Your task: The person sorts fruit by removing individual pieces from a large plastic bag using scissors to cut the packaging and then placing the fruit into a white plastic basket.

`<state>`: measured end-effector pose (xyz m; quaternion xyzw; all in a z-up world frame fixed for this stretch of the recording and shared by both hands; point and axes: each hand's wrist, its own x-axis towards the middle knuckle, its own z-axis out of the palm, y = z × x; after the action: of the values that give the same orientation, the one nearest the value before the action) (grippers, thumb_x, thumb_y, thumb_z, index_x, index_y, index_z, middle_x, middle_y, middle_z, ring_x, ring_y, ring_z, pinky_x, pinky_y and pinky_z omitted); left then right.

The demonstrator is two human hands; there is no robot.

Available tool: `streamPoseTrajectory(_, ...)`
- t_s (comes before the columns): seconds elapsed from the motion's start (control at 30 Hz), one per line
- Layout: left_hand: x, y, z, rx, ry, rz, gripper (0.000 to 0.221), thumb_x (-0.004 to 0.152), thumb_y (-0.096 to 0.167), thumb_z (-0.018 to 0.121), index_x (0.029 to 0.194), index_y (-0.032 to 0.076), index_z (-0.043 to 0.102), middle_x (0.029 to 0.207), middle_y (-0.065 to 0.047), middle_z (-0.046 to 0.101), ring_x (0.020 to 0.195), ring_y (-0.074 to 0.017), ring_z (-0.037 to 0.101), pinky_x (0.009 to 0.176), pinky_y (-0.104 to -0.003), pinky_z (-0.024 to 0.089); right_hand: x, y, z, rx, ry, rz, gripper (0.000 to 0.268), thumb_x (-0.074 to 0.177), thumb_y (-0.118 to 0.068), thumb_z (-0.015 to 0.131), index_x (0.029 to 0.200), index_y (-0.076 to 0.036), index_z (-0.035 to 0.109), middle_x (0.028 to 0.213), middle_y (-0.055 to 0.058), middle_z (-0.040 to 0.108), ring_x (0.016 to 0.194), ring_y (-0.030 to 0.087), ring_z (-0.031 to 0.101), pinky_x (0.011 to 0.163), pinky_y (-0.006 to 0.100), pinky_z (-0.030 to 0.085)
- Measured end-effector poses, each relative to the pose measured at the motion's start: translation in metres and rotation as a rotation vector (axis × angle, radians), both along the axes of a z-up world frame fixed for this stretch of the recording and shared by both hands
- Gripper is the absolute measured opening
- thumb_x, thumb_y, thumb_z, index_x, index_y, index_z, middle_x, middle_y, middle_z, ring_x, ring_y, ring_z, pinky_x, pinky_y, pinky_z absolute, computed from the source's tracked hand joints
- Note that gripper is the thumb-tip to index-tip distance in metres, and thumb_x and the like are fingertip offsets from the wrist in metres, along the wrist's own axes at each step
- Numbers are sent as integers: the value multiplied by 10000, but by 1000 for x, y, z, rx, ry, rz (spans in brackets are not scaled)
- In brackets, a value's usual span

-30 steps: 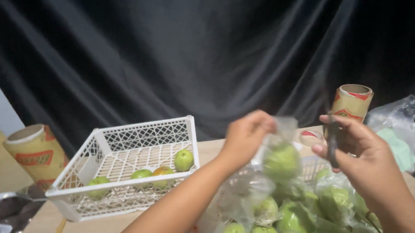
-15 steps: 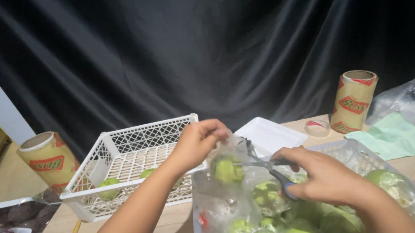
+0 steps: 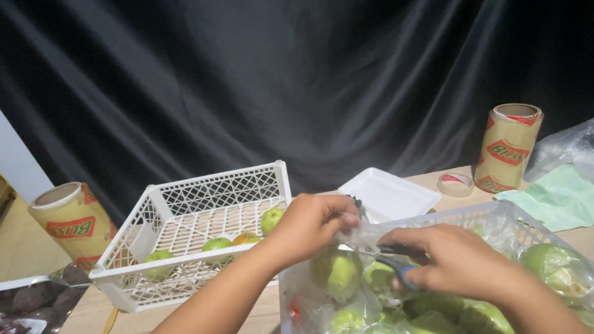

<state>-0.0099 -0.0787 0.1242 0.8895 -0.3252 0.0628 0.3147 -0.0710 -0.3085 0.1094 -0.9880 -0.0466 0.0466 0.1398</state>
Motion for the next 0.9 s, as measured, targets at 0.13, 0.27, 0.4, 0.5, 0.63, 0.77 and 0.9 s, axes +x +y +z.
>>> streamPoseTrajectory(0.13, 2, -3, -16, 57, -59, -93, 102, 897, 185, 664, 866, 232, 748, 778, 63, 782, 783, -133, 724, 754, -288, 500, -3, 10, -3, -39, 0, 68, 515, 686, -478, 772, 1186, -556, 671, 981, -212, 782, 909, 97, 695, 806, 291, 481)
streamPoseTrajectory(0.27, -4, -3, -10, -67, -19, -160, 146, 943, 164, 630, 816, 210, 687, 759, 69, 747, 683, -94, 636, 720, -263, 475, -10, 18, 5, -87, 46, 44, 634, 740, -388, 736, 1274, -714, 636, 806, -174, 725, 862, 103, 670, 816, 261, 470)
streamPoseTrajectory(0.4, -2, 2, 7, -158, -42, -94, 152, 939, 121, 591, 879, 185, 715, 773, 45, 760, 802, -105, 718, 826, -268, 499, 9, -11, -12, -50, 66, -1, 667, 745, -461, 776, 1361, -600, 561, 1230, -227, 747, 1112, 97, 697, 892, 289, 514)
streamPoseTrajectory(0.5, 0, 17, 13, -348, 127, 84, 179, 983, 288, 602, 995, 168, 734, 683, 14, 660, 649, -88, 609, 644, -265, 483, 23, -35, -20, 139, 42, -50, 656, 716, -357, 806, 1342, -457, 638, 1343, -214, 729, 1122, 49, 738, 977, 237, 532)
streamPoseTrajectory(0.63, -2, 33, -4, -223, 297, -138, 168, 865, 131, 681, 1032, 148, 676, 867, 8, 684, 805, -118, 635, 742, -259, 475, 27, -34, -12, 119, -75, -317, 569, 756, -393, 755, 1307, -436, 617, 1102, -90, 765, 1009, 166, 735, 841, 347, 515)
streamPoseTrajectory(0.77, -32, 16, -19, 644, 75, 28, 447, 676, 443, 882, 1028, 291, 653, 1081, -9, 581, 1050, -283, 629, 776, -474, 467, 25, -28, -12, 323, -184, -344, 579, 728, -350, 804, 1289, -362, 661, 949, -62, 773, 887, 174, 704, 824, 319, 474)
streamPoseTrajectory(0.9, -29, 18, -6, 634, 234, -49, 761, 461, 608, 783, 1125, 265, 642, 1157, -9, 680, 1026, -251, 643, 767, -405, 461, 18, -22, -5, 334, -203, -384, 561, 730, -339, 813, 1274, -370, 679, 947, -74, 784, 928, 175, 703, 833, 337, 474)
